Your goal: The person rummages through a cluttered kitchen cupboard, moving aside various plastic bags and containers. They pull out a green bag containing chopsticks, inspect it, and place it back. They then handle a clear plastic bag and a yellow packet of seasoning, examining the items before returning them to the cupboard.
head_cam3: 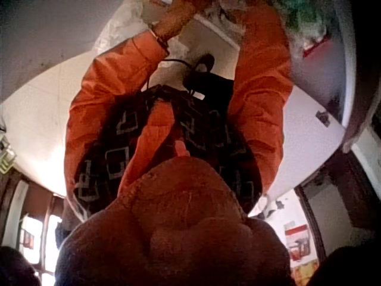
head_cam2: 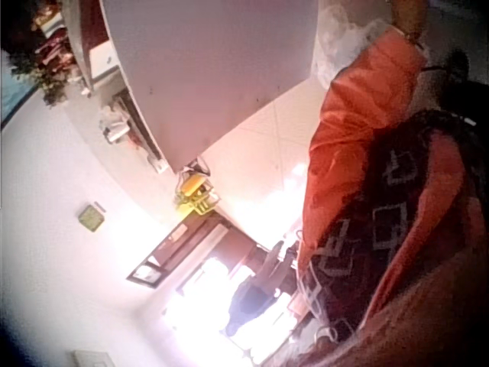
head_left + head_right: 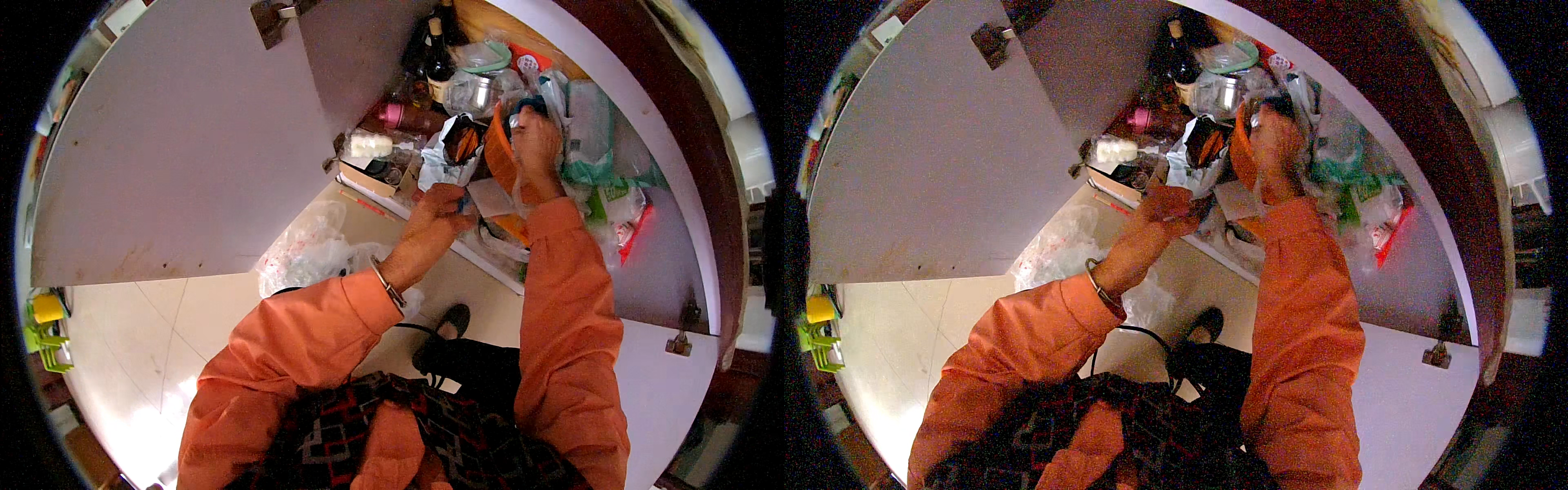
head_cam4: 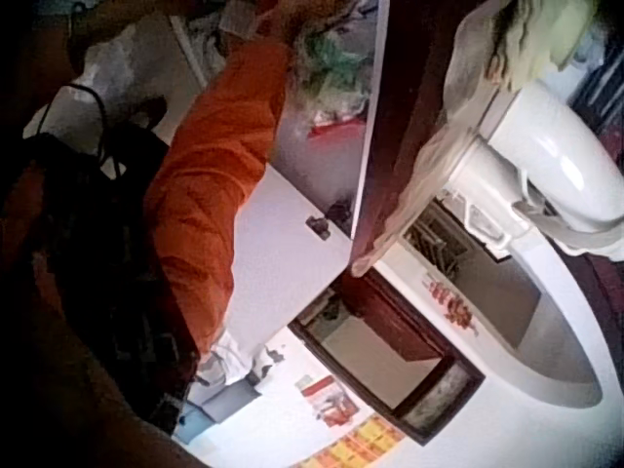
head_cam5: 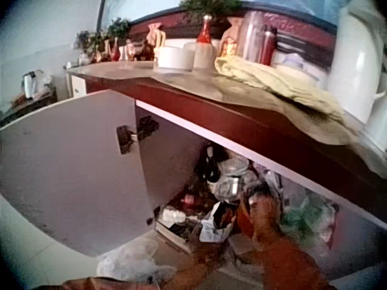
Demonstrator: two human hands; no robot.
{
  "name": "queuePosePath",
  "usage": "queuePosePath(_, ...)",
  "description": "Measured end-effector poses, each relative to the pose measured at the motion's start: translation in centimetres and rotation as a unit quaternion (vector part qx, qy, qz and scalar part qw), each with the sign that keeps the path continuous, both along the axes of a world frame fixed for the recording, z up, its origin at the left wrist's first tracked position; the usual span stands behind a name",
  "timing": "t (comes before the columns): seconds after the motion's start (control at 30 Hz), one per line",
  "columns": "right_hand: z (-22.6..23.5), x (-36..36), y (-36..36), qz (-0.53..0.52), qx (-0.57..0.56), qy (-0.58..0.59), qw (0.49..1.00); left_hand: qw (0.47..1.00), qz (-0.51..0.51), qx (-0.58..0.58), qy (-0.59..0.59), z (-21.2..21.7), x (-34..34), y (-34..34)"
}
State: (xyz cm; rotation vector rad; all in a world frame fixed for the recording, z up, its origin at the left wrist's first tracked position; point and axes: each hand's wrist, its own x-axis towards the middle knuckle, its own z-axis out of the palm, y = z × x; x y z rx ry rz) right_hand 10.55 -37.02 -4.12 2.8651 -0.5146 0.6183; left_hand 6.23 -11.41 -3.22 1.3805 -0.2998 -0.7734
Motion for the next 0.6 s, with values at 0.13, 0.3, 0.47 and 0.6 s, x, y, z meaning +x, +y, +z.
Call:
queuePosePath(0.13, 0.3, -0.3, 2.2, 0.014, -0.010, 0.047, 0.999, 1.000, -0.008, 0.006, 0.010, -0.5, 0.3, -0.2)
queuePosePath(0.3, -0.9, -0.1, 1.4, 0.012, -0.019, 0.018, 1.000, 1.000, -0.015, 0.002, -0.003, 0.3, 0.8, -0.1)
queuePosePath(0.47, 0.0, 0.5, 0.8, -0.013, -0.026, 0.175, 0.984, 1.000, -0.009, -0.006, 0.013, 0.2, 0.8, 0.5)
queuePosePath(0.6, -0.8, 1.2, 0.0, 0.009, -0.066, 0.199, 0.978, 1.000, -0.001, -0.027, 0.007, -0.5, 0.8, 0.5)
